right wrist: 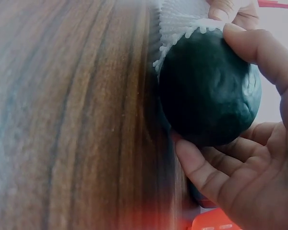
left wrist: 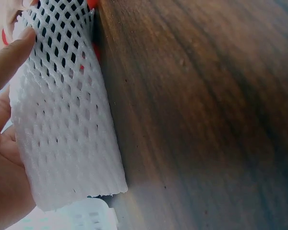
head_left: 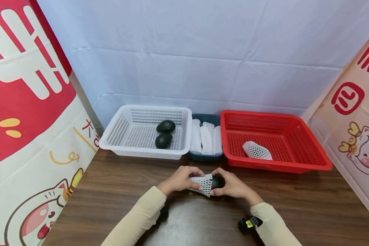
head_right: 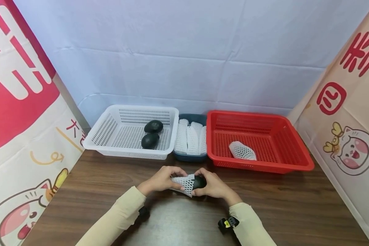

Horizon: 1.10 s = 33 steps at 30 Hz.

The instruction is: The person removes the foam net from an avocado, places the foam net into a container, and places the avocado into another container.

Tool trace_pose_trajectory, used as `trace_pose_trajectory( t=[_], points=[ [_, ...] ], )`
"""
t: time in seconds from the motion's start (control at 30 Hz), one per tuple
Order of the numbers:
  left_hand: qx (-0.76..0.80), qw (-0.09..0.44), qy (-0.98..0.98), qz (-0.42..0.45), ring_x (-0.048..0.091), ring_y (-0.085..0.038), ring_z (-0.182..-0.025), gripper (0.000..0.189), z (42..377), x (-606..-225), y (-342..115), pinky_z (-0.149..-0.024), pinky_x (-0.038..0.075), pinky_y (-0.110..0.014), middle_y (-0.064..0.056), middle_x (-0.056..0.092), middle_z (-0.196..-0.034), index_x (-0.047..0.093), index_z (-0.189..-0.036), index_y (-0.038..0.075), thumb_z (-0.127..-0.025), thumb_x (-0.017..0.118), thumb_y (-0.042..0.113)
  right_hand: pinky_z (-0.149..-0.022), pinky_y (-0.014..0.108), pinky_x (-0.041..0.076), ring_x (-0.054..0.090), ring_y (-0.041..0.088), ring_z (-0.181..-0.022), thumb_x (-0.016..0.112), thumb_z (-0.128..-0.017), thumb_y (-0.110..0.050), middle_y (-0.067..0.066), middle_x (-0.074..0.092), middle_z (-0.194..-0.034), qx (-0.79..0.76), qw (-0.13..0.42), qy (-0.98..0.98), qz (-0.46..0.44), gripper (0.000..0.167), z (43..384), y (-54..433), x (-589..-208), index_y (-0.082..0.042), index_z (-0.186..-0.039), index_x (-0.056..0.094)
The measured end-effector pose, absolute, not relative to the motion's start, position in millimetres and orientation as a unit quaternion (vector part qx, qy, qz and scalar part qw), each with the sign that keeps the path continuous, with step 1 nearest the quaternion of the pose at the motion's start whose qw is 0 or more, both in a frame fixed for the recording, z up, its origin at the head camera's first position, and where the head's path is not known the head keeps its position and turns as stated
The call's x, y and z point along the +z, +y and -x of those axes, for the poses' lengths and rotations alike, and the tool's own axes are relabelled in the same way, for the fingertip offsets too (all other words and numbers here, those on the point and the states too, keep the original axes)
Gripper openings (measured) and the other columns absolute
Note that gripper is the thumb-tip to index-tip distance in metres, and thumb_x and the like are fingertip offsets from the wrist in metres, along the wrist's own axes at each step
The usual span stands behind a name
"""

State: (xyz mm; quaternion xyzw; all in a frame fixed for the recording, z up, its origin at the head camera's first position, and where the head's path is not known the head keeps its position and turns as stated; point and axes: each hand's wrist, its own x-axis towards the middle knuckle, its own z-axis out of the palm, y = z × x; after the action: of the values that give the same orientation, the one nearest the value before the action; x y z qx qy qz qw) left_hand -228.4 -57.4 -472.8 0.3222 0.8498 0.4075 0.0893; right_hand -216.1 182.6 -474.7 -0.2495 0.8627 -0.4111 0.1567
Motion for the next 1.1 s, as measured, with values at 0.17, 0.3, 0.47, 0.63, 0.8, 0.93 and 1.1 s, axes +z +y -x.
trace_pose_trajectory(
  t=[0.17,0.3,0.47,0.63,0.8,0.93,1.1],
  points=[
    [0.408,0.091,0.847,-0.329,0.056,-0.001,-0.079,0.035,229,-472,-60,-0.074,0.046,-0.021,0.012,0.063,-0.086,0.069,-0.102,0.014,-0.07,0.083,0.02,-0.08,0.038,0.043,0.053,0.019,-0.092,0.08,-0.071,-0.033,0.002,0.057,-0.102,-0.411,0.151,0.861,0.259,0.058,215,183,-472,-0.008,-0.114,0.052],
    [0.414,0.093,0.841,-0.336,0.057,-0.003,-0.077,0.031,229,-470,-65,-0.071,0.046,-0.02,0.011,0.064,-0.086,0.069,-0.103,0.013,-0.073,0.08,0.014,-0.078,0.036,0.044,0.053,0.019,-0.092,0.08,-0.071,-0.031,0.001,0.058,-0.102,-0.419,0.146,0.861,0.249,0.056,213,186,-468,-0.011,-0.115,0.052],
    [0.421,0.085,0.84,-0.332,0.057,-0.005,-0.077,0.029,230,-469,-75,-0.07,0.046,-0.022,0.008,0.065,-0.085,0.069,-0.102,0.013,-0.075,0.074,0.005,-0.076,0.037,0.045,0.053,0.02,-0.091,0.08,-0.072,-0.031,0.002,0.058,-0.104,-0.424,0.133,0.864,0.237,0.055,210,191,-463,-0.012,-0.116,0.052],
    [0.435,0.084,0.837,-0.32,0.059,-0.007,-0.074,0.028,231,-467,-82,-0.068,0.048,-0.023,0.007,0.065,-0.085,0.069,-0.101,0.012,-0.075,0.074,0.004,-0.076,0.039,0.045,0.052,0.021,-0.092,0.079,-0.072,-0.031,0.004,0.057,-0.106,-0.419,0.12,0.871,0.228,0.056,209,198,-461,-0.011,-0.117,0.053],
    [0.439,0.075,0.842,-0.304,0.06,-0.01,-0.07,0.025,231,-466,-89,-0.064,0.048,-0.023,0.006,0.064,-0.08,0.069,-0.099,0.012,-0.076,0.075,0.005,-0.077,0.04,0.045,0.052,0.023,-0.094,0.079,-0.073,-0.031,0.005,0.057,-0.108,-0.417,0.113,0.875,0.219,0.057,206,204,-458,-0.011,-0.119,0.054],
    [0.434,0.071,0.849,-0.293,0.059,-0.01,-0.068,0.024,230,-464,-95,-0.06,0.047,-0.024,0.007,0.063,-0.077,0.069,-0.099,0.012,-0.077,0.074,0.005,-0.077,0.04,0.045,0.052,0.023,-0.094,0.079,-0.072,-0.032,0.005,0.057,-0.11,-0.414,0.097,0.881,0.206,0.059,205,211,-457,-0.009,-0.12,0.054],
    [0.43,0.075,0.854,-0.283,0.059,-0.009,-0.067,0.023,228,-464,-100,-0.059,0.047,-0.024,0.008,0.063,-0.077,0.069,-0.099,0.012,-0.077,0.074,0.006,-0.078,0.04,0.045,0.053,0.023,-0.094,0.079,-0.072,-0.032,0.006,0.057,-0.11,-0.412,0.088,0.885,0.198,0.059,204,215,-457,-0.008,-0.121,0.055]
  ],
)
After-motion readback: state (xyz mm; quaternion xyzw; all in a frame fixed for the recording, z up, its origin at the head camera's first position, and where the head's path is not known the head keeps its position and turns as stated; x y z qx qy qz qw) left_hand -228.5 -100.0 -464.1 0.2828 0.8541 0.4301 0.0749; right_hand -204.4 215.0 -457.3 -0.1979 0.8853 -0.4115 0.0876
